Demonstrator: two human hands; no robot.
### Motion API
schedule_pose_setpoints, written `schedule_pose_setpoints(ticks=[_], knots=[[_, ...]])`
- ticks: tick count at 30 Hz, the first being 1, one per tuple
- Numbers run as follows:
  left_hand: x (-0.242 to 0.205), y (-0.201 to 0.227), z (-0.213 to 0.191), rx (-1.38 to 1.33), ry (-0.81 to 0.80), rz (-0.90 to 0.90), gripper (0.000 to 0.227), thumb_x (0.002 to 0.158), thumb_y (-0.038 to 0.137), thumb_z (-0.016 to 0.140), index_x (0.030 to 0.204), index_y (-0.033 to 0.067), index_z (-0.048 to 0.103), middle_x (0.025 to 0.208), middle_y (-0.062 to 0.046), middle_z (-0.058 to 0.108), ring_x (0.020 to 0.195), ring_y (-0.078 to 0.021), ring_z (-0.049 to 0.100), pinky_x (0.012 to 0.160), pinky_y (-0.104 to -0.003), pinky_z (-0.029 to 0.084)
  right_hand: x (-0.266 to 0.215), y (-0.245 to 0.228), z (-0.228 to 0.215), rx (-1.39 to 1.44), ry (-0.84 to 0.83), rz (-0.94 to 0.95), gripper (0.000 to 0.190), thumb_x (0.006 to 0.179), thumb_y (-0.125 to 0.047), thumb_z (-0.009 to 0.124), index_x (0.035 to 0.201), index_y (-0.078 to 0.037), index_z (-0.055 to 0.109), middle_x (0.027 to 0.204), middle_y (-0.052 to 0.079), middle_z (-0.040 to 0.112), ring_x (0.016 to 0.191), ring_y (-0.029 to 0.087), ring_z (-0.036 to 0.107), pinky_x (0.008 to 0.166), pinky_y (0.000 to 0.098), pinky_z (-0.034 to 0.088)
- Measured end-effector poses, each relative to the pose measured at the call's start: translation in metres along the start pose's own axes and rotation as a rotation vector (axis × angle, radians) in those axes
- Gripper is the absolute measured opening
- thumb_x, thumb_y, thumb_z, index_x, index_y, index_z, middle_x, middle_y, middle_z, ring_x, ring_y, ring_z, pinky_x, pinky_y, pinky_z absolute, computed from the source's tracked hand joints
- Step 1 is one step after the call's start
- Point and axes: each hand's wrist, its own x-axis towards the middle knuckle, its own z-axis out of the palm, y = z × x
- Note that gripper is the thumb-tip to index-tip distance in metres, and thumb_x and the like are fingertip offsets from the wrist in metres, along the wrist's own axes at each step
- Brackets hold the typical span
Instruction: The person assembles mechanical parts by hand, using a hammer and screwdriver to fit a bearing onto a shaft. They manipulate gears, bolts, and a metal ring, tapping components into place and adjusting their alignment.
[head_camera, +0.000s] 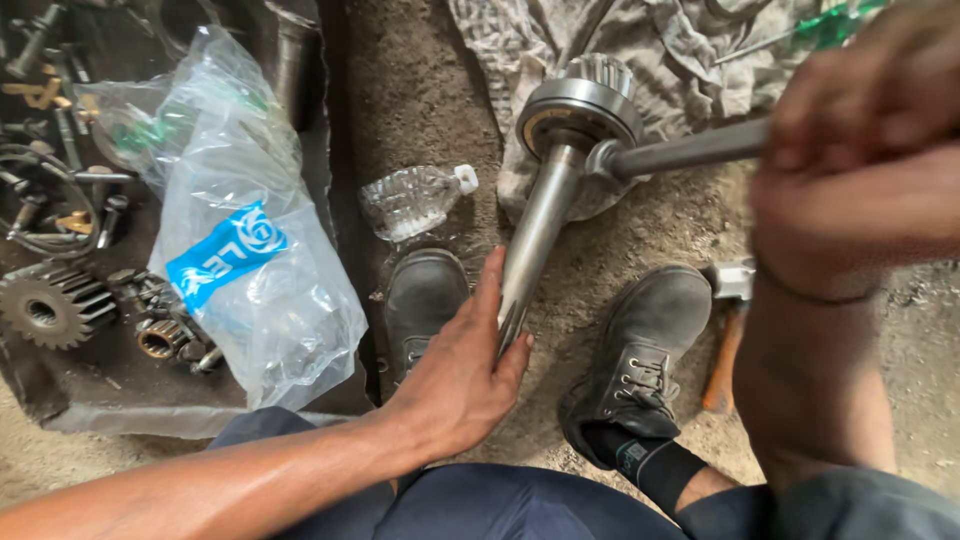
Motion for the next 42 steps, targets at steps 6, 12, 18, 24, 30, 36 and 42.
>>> schedule_pose_setpoints(ticks=[6,12,18,24,30,36,42], knots=[[-0.002,0.021,-0.008,0.002,0.038,-0.015,0.090,0.096,0.026,0.055,0.164,0.0106,-0.002,0.123,-0.032,0.060,0.106,-0.0409,0.065,0.093,-0.048,0.050,-0.006,-0.003,-0.059,-0.028,0.149,0.077,0.045,0.108,-0.053,0.032,0.096,-0.010,0.033,0.069,0.004,0.030,0.046,0.007,0.036,0.040,0.0271,0.035],[0.001,0.038,-0.021,-0.048,-0.057,-0.232,0.092,0.096,0.032,0.055,0.168,0.0218,-0.002,0.086,-0.020,0.071,0.071,-0.0259,0.070,0.070,-0.044,0.053,-0.010,0.013,-0.076,-0.049,0.198,0.120,0.045,0.109,-0.053,0.031,0.097,-0.010,0.034,0.069,0.004,0.031,0.046,0.008,0.035,0.040,0.0274,0.035],[0.000,0.029,-0.019,-0.056,-0.023,-0.167,0.090,0.094,0.030,0.055,0.168,0.0215,0.003,0.091,-0.021,0.070,0.077,-0.0294,0.072,0.072,-0.046,0.055,-0.005,0.012,-0.058,-0.035,0.171,0.138,0.046,0.109,-0.053,0.031,0.097,-0.009,0.035,0.069,0.004,0.031,0.047,0.008,0.035,0.041,0.0277,0.035],[-0.002,0.015,-0.014,0.017,0.066,0.007,0.087,0.095,0.025,0.055,0.162,0.0111,0.001,0.118,-0.032,0.062,0.103,-0.0434,0.068,0.091,-0.051,0.051,0.005,0.014,-0.023,-0.013,0.090,0.123,0.046,0.109,-0.053,0.031,0.097,-0.009,0.035,0.069,0.005,0.031,0.047,0.009,0.035,0.041,0.0281,0.034],[0.000,0.004,-0.012,0.025,0.000,-0.050,0.088,0.096,0.026,0.053,0.162,0.0100,-0.004,0.131,-0.035,0.055,0.114,-0.0468,0.065,0.101,-0.050,0.048,0.010,-0.002,-0.007,-0.028,0.034,0.144,0.046,0.109,-0.053,0.031,0.098,-0.009,0.036,0.069,0.005,0.031,0.047,0.009,0.035,0.041,0.0284,0.034],[0.001,0.005,-0.012,0.028,0.029,0.007,0.089,0.097,0.025,0.054,0.162,0.0079,-0.004,0.133,-0.038,0.053,0.117,-0.0486,0.062,0.103,-0.050,0.047,0.013,0.020,0.008,-0.005,0.060,0.072,0.046,0.109,-0.053,0.031,0.098,-0.009,0.036,0.069,0.005,0.031,0.047,0.010,0.034,0.041,0.0287,0.034],[0.001,0.002,-0.011,0.032,0.009,-0.046,0.090,0.096,0.026,0.054,0.162,0.0088,-0.004,0.132,-0.036,0.055,0.118,-0.0481,0.062,0.103,-0.050,0.047,0.014,0.033,0.005,0.002,0.070,0.076,0.047,0.109,-0.053,0.030,0.099,-0.008,0.037,0.069,0.005,0.031,0.047,0.010,0.034,0.042,0.0290,0.034]])
